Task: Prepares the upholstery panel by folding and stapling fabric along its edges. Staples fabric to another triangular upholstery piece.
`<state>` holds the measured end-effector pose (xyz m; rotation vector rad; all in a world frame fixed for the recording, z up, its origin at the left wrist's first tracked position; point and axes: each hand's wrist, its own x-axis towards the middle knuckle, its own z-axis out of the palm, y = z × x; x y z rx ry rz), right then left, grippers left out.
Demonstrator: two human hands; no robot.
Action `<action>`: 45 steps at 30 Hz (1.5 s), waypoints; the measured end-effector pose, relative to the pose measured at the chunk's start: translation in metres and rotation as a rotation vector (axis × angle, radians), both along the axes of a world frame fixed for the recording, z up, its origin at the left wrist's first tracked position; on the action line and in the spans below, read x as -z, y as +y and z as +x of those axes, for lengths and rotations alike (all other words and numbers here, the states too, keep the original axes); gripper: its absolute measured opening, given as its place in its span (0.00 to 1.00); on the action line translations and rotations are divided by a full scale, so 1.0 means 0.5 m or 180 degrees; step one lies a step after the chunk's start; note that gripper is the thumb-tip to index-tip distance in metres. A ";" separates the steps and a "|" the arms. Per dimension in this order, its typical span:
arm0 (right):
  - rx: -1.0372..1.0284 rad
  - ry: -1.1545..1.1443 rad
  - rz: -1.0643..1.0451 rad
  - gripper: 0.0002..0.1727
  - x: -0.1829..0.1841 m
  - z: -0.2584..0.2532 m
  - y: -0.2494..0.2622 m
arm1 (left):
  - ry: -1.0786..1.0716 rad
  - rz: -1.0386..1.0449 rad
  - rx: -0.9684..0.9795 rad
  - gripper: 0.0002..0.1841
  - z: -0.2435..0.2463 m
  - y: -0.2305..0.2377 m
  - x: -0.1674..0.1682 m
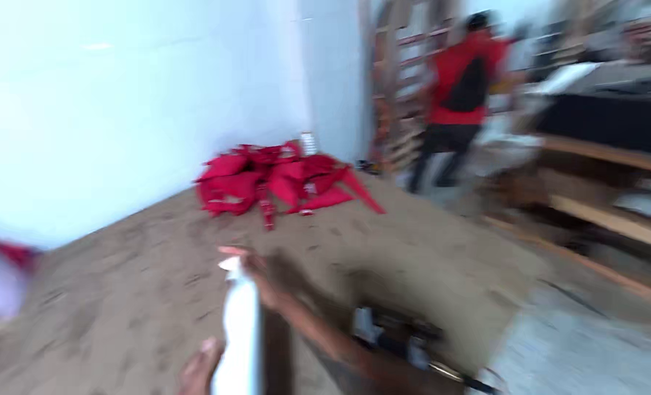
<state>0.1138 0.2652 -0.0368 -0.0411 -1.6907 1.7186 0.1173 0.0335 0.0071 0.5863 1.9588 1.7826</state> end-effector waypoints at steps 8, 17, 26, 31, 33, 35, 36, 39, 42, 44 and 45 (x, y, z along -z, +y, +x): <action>0.0359 0.0389 -0.0214 0.29 0.039 -0.036 -0.064 | 0.1077 -0.0996 0.0208 0.34 -0.126 0.171 -0.052; 0.0624 0.0019 -0.0210 0.34 0.057 -0.021 -0.032 | 0.0935 -0.1190 0.0854 0.43 -0.124 0.132 -0.031; 0.0695 -0.0048 -0.0066 0.39 0.059 -0.038 -0.061 | 0.0053 0.0422 -0.0141 0.21 -0.151 0.237 -0.016; 0.0856 -0.0085 0.0330 0.51 0.027 -0.010 -0.066 | -0.0167 0.0718 -0.0450 0.19 -0.144 0.294 0.027; 0.0868 -0.0335 0.0959 0.57 -0.024 0.000 -0.056 | -0.0115 0.0681 -0.0362 0.21 -0.155 0.306 0.069; 0.0658 -0.0242 0.1334 0.60 -0.068 -0.002 -0.038 | -0.0054 0.0765 -0.0262 0.21 -0.174 0.313 0.102; 0.0510 -0.0039 0.1233 0.60 -0.073 -0.003 -0.023 | -0.0016 0.0751 -0.0234 0.22 -0.177 0.317 0.101; 0.0310 0.0372 0.0243 0.58 -0.021 -0.008 0.026 | -0.0064 0.0626 -0.0136 0.22 -0.147 0.311 0.050; 0.0303 -0.0062 -0.0290 0.45 0.050 -0.031 0.027 | -0.0367 0.0669 0.0089 0.21 -0.127 0.283 0.019; 0.0225 -0.0109 -0.0142 0.35 0.056 -0.046 0.014 | -0.0413 0.0626 0.0105 0.20 -0.133 0.252 -0.002; 0.0176 -0.0069 -0.0059 0.33 0.053 -0.056 0.004 | -0.0351 0.0532 0.0112 0.19 -0.141 0.232 -0.015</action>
